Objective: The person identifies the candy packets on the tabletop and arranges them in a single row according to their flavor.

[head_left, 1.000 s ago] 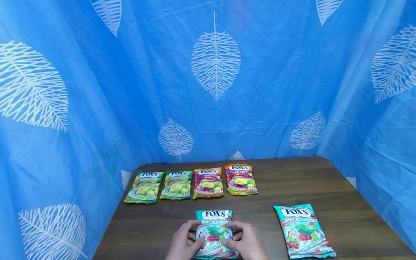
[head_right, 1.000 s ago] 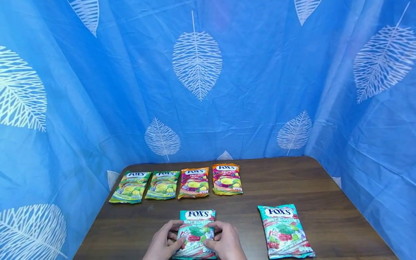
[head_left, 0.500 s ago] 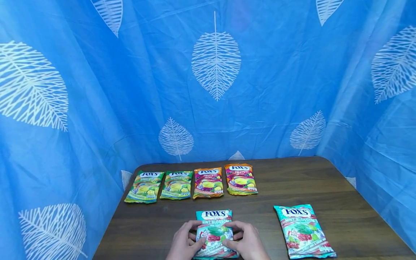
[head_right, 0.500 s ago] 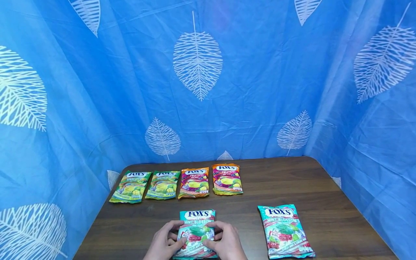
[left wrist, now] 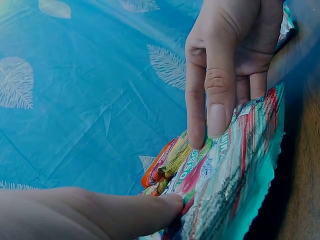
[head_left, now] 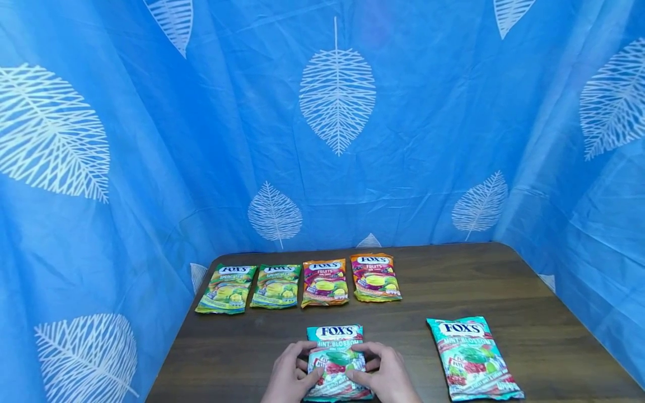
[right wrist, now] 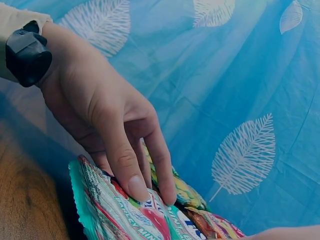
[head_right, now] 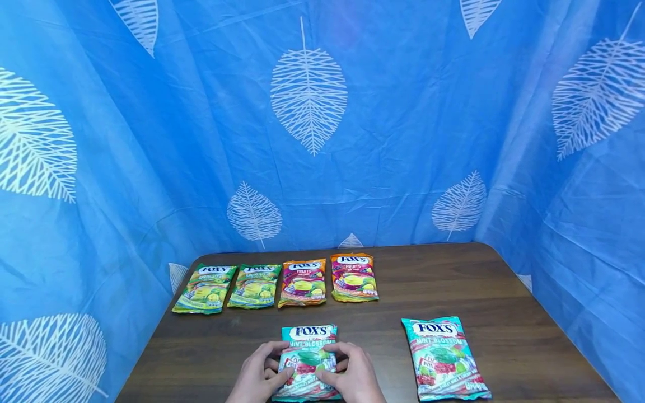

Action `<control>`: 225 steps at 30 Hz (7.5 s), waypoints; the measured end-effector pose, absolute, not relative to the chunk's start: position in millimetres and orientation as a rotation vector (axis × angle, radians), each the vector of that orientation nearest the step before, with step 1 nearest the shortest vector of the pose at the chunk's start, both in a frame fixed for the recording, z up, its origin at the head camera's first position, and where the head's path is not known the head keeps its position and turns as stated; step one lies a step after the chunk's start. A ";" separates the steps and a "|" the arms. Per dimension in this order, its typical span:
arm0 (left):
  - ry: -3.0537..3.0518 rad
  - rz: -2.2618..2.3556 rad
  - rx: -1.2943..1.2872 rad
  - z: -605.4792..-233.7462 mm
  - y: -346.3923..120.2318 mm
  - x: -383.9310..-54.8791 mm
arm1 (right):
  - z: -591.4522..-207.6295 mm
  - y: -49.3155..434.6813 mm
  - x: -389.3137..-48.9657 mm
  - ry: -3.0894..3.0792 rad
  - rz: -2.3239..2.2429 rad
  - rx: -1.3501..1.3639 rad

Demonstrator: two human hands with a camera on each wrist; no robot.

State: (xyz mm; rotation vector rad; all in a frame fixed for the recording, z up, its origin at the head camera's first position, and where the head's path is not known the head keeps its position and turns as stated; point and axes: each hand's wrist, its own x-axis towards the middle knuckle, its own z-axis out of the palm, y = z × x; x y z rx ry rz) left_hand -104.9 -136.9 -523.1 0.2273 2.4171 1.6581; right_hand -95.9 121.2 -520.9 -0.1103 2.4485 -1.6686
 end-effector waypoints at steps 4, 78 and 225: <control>2.421 1.660 0.241 -522.7 -136.8 -104.1 | -520.0 120.5 -96.3 2.446 -1.648 -0.091; 2.683 1.227 1.046 -456.8 6.7 -208.2 | -451.2 263.6 -163.4 2.901 -1.379 -0.071; 2.295 1.749 0.532 -507.1 95.6 -127.3 | -472.7 373.1 -84.5 2.937 -1.221 0.269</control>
